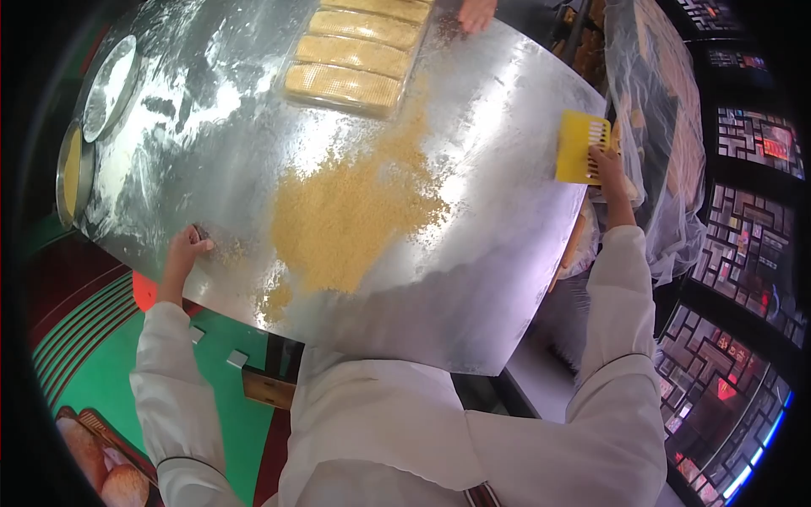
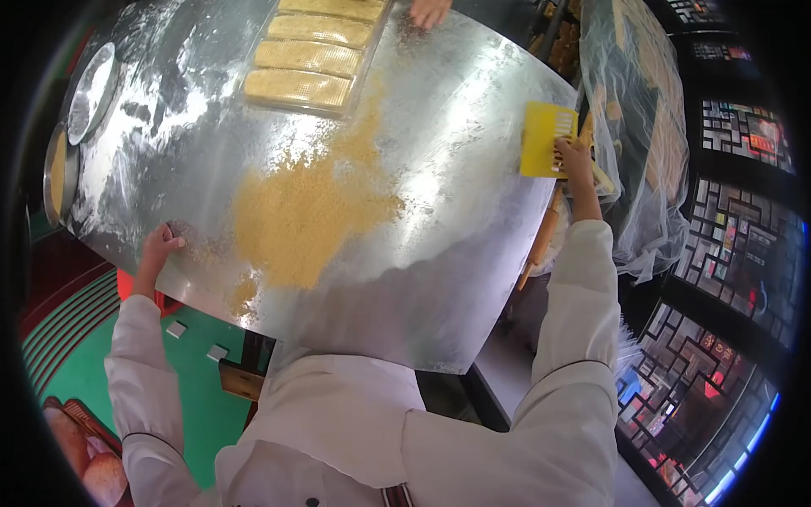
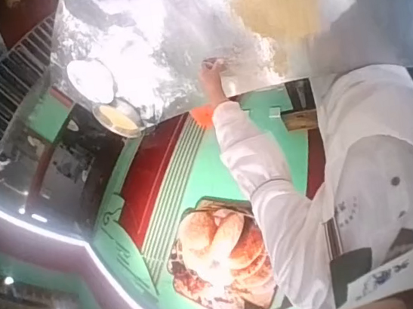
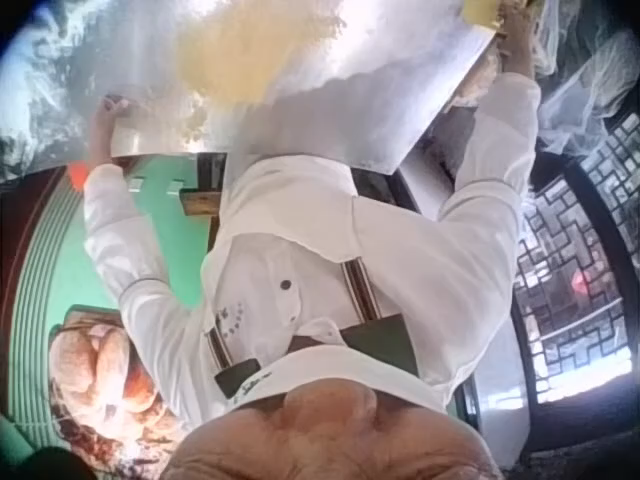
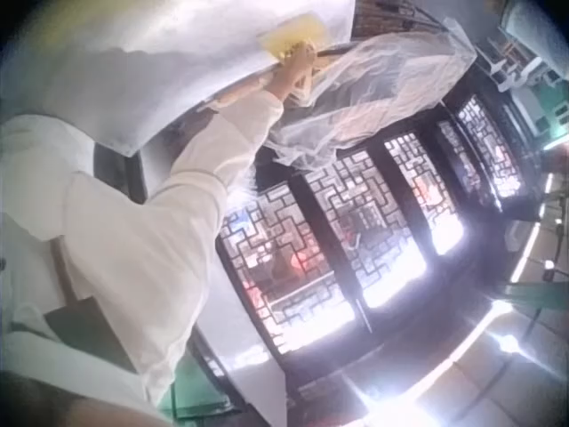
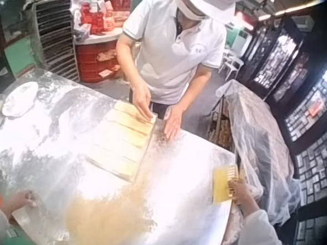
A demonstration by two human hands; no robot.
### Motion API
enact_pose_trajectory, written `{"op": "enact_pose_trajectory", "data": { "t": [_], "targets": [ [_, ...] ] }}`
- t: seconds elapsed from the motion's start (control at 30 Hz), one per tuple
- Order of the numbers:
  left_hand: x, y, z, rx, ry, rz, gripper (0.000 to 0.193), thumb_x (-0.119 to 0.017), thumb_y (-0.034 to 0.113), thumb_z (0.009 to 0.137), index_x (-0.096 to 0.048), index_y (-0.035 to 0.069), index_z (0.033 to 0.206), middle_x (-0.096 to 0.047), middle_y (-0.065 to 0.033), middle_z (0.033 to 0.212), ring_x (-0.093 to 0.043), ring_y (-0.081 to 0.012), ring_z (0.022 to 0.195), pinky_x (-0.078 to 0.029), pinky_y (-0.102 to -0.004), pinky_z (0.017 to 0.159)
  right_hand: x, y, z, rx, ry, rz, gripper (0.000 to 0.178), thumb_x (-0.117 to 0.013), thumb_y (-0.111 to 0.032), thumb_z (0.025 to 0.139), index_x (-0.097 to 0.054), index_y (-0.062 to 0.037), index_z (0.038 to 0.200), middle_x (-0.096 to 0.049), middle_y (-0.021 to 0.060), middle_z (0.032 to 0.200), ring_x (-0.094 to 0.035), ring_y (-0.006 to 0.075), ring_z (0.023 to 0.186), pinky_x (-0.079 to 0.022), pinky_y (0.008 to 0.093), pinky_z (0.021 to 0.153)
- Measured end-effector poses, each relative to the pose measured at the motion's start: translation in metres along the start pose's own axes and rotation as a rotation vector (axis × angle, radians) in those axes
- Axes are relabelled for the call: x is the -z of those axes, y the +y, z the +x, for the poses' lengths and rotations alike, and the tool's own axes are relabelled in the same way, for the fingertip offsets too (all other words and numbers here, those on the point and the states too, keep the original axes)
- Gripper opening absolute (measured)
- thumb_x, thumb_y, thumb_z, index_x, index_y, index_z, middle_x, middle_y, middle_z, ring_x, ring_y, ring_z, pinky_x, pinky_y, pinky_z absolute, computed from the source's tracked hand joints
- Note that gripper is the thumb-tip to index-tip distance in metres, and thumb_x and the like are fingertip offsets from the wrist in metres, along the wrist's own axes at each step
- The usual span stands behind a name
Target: The recorder prepares rectangular pieces of dough, coatings them with sesame seeds, and then cleans the work surface.
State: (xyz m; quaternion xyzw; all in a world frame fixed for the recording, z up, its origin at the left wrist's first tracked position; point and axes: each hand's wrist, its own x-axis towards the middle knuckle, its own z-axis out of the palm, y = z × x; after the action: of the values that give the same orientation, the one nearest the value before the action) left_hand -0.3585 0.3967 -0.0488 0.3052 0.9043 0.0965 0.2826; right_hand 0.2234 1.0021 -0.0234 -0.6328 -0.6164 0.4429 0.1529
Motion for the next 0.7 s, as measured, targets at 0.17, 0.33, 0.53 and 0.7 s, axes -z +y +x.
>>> {"op": "enact_pose_trajectory", "data": {
  "t": [0.17,0.33,0.53,0.7],
  "targets": [
    [-0.010,-0.012,0.005,-0.001,0.010,-0.112,0.041,-0.079,0.032,0.064,-0.048,0.005,0.068,-0.044,-0.0055,0.058,-0.041,-0.0177,0.057,-0.035,-0.0358,0.054,-0.164,-0.053,-0.094,0.238,-0.437,-0.065,0.026,-0.062,-0.023,0.089,-0.064,0.0010,0.099,-0.064,0.0024,0.073,-0.057,0.0082,0.060,-0.049,0.0252,0.056],
    [-0.004,-0.028,-0.005,-0.017,0.062,-0.222,0.037,-0.079,0.032,0.065,-0.052,0.007,0.068,-0.054,-0.0055,0.059,-0.050,-0.0164,0.057,-0.042,-0.0346,0.055,-0.240,-0.101,-0.209,0.402,-0.439,-0.138,0.022,-0.059,-0.018,0.090,-0.062,0.0022,0.100,-0.062,0.0161,0.071,-0.060,0.0234,0.061,-0.048,0.0347,0.059],
    [-0.035,-0.015,0.006,-0.087,0.151,-0.307,0.032,-0.074,0.031,0.070,-0.059,0.004,0.078,-0.061,-0.0155,0.075,-0.059,-0.0340,0.072,-0.045,-0.0428,0.065,-0.216,-0.088,-0.203,0.726,-0.186,-0.618,0.016,-0.056,-0.010,0.089,-0.057,0.0026,0.099,-0.063,0.0221,0.083,-0.061,0.0416,0.075,-0.047,0.0471,0.064],
    [-0.025,-0.028,-0.022,-0.213,0.303,-0.626,0.031,-0.063,0.009,0.079,-0.063,0.008,0.110,-0.058,-0.0100,0.091,-0.057,-0.0244,0.075,-0.047,-0.0347,0.074,-0.241,-0.098,-0.229,0.766,-0.182,-0.786,0.020,-0.058,-0.011,0.088,-0.056,0.0016,0.103,-0.062,0.0212,0.081,-0.060,0.0418,0.075,-0.047,0.0474,0.065]
  ]
}}
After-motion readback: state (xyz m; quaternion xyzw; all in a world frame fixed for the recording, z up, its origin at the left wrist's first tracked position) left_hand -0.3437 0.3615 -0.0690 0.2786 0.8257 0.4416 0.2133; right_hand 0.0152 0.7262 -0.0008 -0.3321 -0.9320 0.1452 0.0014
